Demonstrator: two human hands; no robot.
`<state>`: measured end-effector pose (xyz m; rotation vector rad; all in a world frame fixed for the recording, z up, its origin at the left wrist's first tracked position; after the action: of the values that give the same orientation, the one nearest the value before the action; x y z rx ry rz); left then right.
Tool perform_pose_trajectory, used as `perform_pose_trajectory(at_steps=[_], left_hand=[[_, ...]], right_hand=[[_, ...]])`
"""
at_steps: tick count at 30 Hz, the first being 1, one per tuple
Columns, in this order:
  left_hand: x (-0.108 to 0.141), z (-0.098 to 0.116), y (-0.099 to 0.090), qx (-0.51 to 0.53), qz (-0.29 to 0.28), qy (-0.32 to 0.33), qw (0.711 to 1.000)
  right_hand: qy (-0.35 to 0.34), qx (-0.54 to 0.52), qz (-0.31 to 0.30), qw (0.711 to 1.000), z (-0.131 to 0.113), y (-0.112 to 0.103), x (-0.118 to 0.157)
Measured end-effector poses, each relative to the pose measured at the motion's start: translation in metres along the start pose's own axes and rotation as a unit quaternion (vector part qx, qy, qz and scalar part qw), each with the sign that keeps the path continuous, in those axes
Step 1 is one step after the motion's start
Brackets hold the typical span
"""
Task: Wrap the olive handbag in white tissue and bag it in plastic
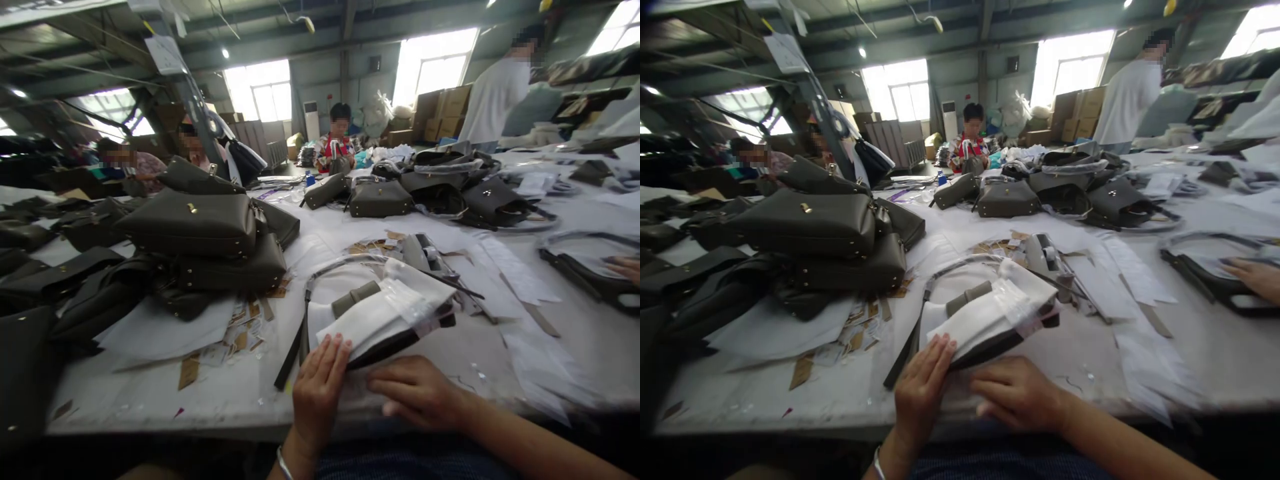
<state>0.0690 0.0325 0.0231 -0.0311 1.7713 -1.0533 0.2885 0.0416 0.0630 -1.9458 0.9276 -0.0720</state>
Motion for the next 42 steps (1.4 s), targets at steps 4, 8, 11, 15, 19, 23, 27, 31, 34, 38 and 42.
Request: perform_pose_trajectory(at_steps=[4,8,11,15,19,23,27,31,34,38,42], left_hand=[[0.001,0.020,0.006,-0.005,-0.006,-0.007,1.000],[0.002,0.031,0.016,-0.038,-0.015,-0.024,0.999],[0.001,0.038,0.018,-0.037,-0.017,0.002,0.999],[-0.001,0.047,0.017,-0.026,-0.011,0.014,0.999],[0.001,0.055,0.015,-0.021,0.014,0.003,1.000],[0.001,0.057,0.015,-0.012,0.018,-0.001,1.000],[0.000,0.055,0.015,-0.010,0.020,-0.006,1.000],[0.000,0.054,0.015,-0.008,0.008,-0.002,1.000],[0.001,0.053,0.015,-0.009,-0.006,0.001,1.000],[-0.001,0.052,0.013,-0.005,-0.011,-0.003,1.000],[-0.003,0.052,0.012,-0.002,-0.022,-0.011,1.000]], right_hand=[[0.104,-0.049,0.086,0.990,-0.006,-0.027,-0.022],[0.303,-0.136,0.017,0.943,0.020,-0.034,-0.068],[0.362,-0.070,-0.050,0.928,0.054,-0.032,-0.107],[0.383,0.035,-0.036,0.923,0.096,-0.017,-0.154],[0.406,0.088,-0.009,0.910,0.119,0.006,-0.176],[0.444,0.054,-0.029,0.894,0.136,0.019,-0.182],[0.456,-0.056,-0.045,0.887,0.148,0.022,-0.182],[0.417,-0.171,-0.007,0.893,0.148,0.017,-0.181],[0.370,-0.236,0.032,0.898,0.142,0.011,-0.184],[0.303,-0.295,0.082,0.903,0.127,0.000,-0.189],[0.245,-0.326,0.104,0.907,0.102,-0.012,-0.176]])
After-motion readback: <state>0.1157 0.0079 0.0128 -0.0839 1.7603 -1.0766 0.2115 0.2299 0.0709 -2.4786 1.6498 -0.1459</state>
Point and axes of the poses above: each hand's wrist, its own x-axis away from the middle knuckle, its own y-axis out of the palm, z = x × y, the point moved 2 cm from there along -x, towards the middle knuckle, and after that the axes turned 7 degrees about y, right-handed, at the moved point
